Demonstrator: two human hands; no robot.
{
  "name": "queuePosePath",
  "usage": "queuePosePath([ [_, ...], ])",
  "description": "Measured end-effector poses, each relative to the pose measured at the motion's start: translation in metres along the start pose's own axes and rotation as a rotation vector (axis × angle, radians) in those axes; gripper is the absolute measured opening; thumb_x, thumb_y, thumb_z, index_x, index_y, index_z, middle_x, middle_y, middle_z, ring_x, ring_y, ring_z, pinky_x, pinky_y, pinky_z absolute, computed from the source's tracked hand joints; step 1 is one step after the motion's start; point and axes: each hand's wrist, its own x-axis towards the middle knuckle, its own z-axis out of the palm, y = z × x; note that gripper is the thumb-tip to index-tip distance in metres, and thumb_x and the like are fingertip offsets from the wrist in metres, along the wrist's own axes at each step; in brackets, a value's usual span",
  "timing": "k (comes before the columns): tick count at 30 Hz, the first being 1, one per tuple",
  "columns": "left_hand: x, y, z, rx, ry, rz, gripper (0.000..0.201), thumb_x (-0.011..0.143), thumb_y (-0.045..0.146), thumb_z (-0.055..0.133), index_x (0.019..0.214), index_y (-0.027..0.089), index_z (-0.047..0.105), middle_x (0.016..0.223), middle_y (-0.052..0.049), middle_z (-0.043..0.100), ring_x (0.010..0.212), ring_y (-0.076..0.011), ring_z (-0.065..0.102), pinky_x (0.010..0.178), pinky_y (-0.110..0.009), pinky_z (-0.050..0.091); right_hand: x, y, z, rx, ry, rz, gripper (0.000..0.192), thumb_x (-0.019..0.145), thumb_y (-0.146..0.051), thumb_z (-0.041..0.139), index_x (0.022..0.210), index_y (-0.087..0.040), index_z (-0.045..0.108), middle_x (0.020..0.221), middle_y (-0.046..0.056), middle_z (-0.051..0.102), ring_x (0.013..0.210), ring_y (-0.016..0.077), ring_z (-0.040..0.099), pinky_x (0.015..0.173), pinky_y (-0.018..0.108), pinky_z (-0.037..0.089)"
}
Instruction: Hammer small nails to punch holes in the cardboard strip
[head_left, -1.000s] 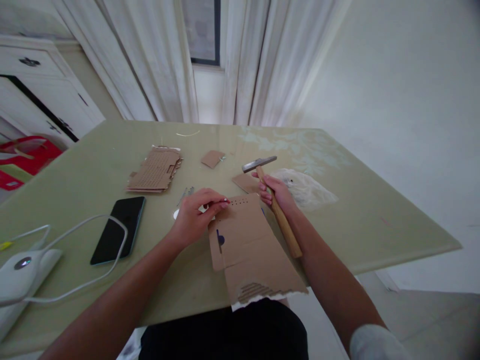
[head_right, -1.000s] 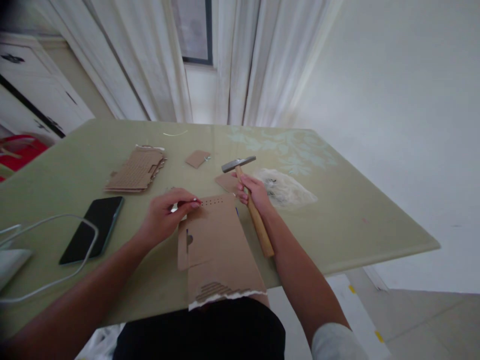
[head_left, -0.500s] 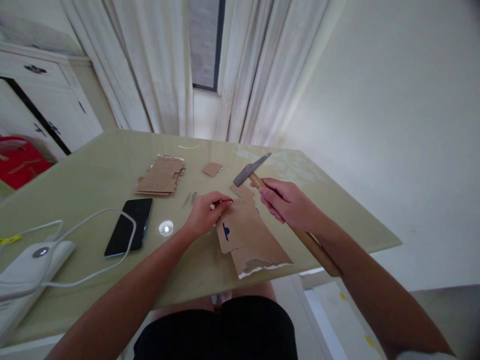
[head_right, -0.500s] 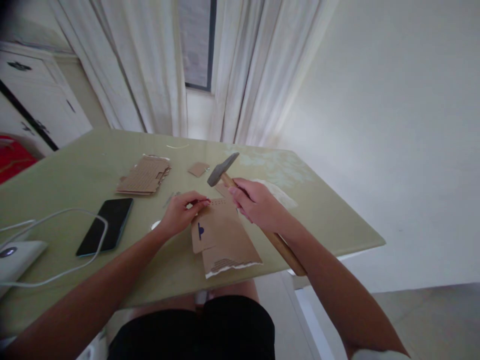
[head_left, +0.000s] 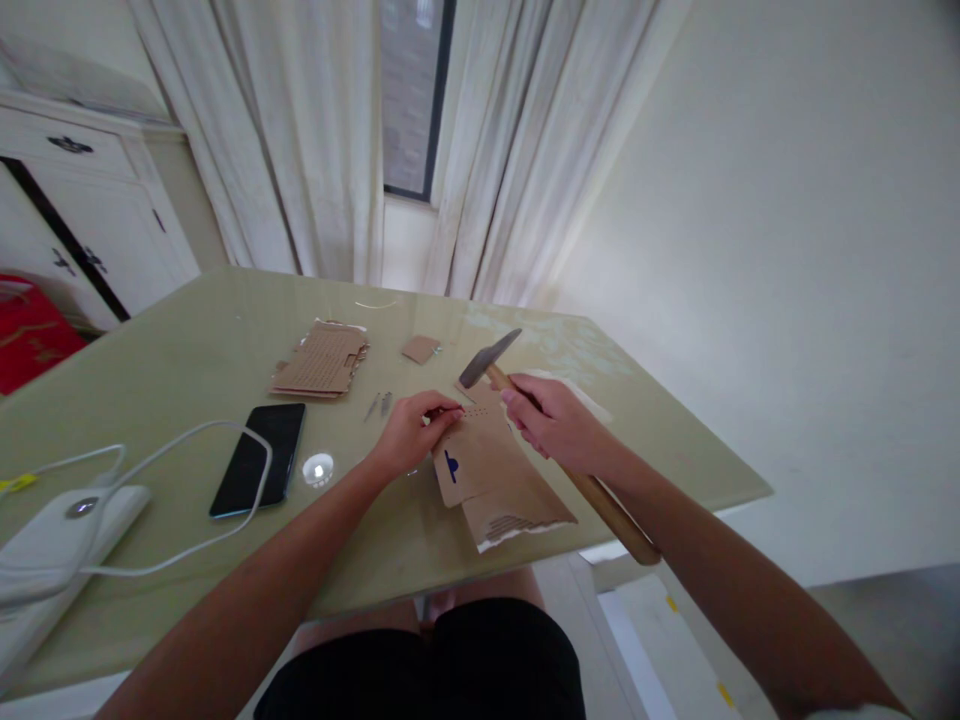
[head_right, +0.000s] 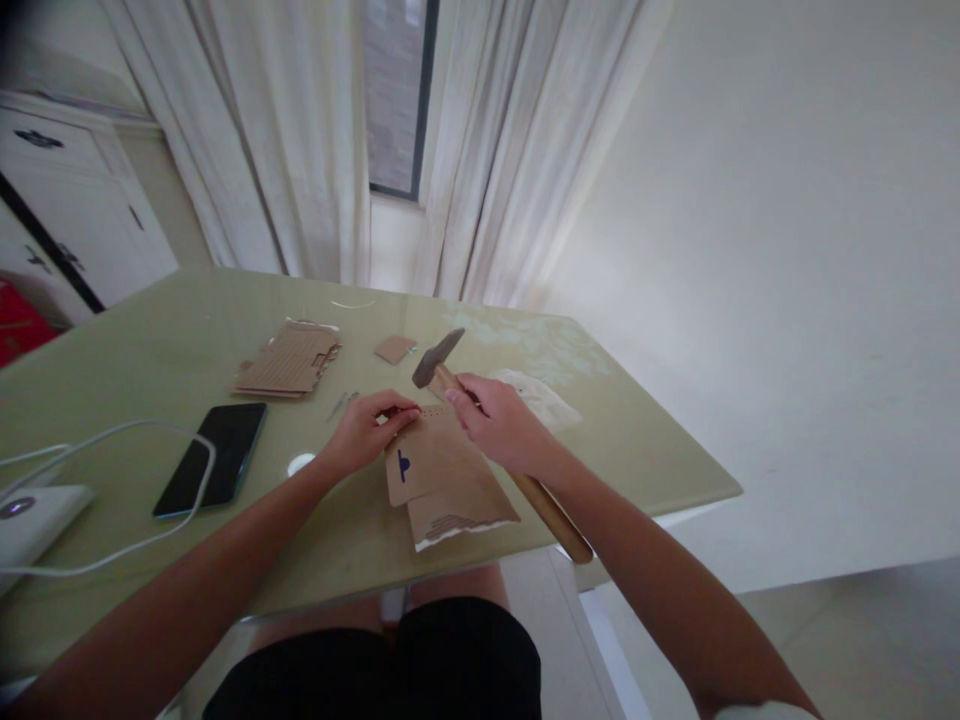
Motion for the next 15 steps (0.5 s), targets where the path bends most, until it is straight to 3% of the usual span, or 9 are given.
queuePosePath([
  [4, 0.0, 0.001, -0.001, 0.004, -0.016, -0.002, 0.021, 0.095, 0.036, 0.071, 0.084, 0.019, 0.079, 0.081, -0.005, 0.078, 0.074, -0.0182, 0.068, 0.065, -0.028, 0.048, -0.001, 0.0, 0.005, -0.098, -0.073, -0.029, 0.034, 0.108, -0.029, 0.057, 0.074, -0.023, 0.056, 0.06, -0.002, 0.056, 0.053, 0.0134, 0.048, 0.054, 0.027, 0.031],
  [7, 0.0, 0.001, -0.001, 0.002, -0.022, -0.009, 0.021, 0.096, 0.036, 0.072, 0.088, 0.019, 0.082, 0.083, -0.005, 0.077, 0.073, -0.0173, 0.067, 0.066, -0.028, 0.05, -0.001, -0.004, -0.001, -0.027, 0.001, 0.005, 0.034, 0.11, -0.034, 0.054, 0.077, -0.024, 0.055, 0.059, -0.003, 0.055, 0.05, 0.0128, 0.047, 0.053, 0.027, 0.031],
  [10, 0.0, 0.001, -0.003, -0.003, -0.019, -0.02, 0.024, 0.095, 0.04, 0.074, 0.09, 0.018, 0.084, 0.098, -0.009, 0.076, 0.074, -0.0159, 0.067, 0.066, -0.028, 0.053, -0.002, -0.003, -0.002, 0.015, 0.046, 0.037, 0.036, 0.111, -0.038, 0.052, 0.078, -0.024, 0.052, 0.058, -0.004, 0.053, 0.048, 0.0123, 0.046, 0.051, 0.027, 0.031],
  [15, 0.0, 0.001, -0.004, 0.001, -0.035, -0.029, 0.024, 0.093, 0.038, 0.073, 0.09, 0.018, 0.086, 0.106, -0.011, 0.073, 0.076, -0.0153, 0.067, 0.061, -0.026, 0.053, -0.001, 0.012, 0.01, -0.101, -0.07, 0.009, 0.037, 0.109, -0.029, 0.055, 0.073, -0.022, 0.056, 0.061, -0.002, 0.058, 0.051, 0.0124, 0.05, 0.052, 0.026, 0.032],
])
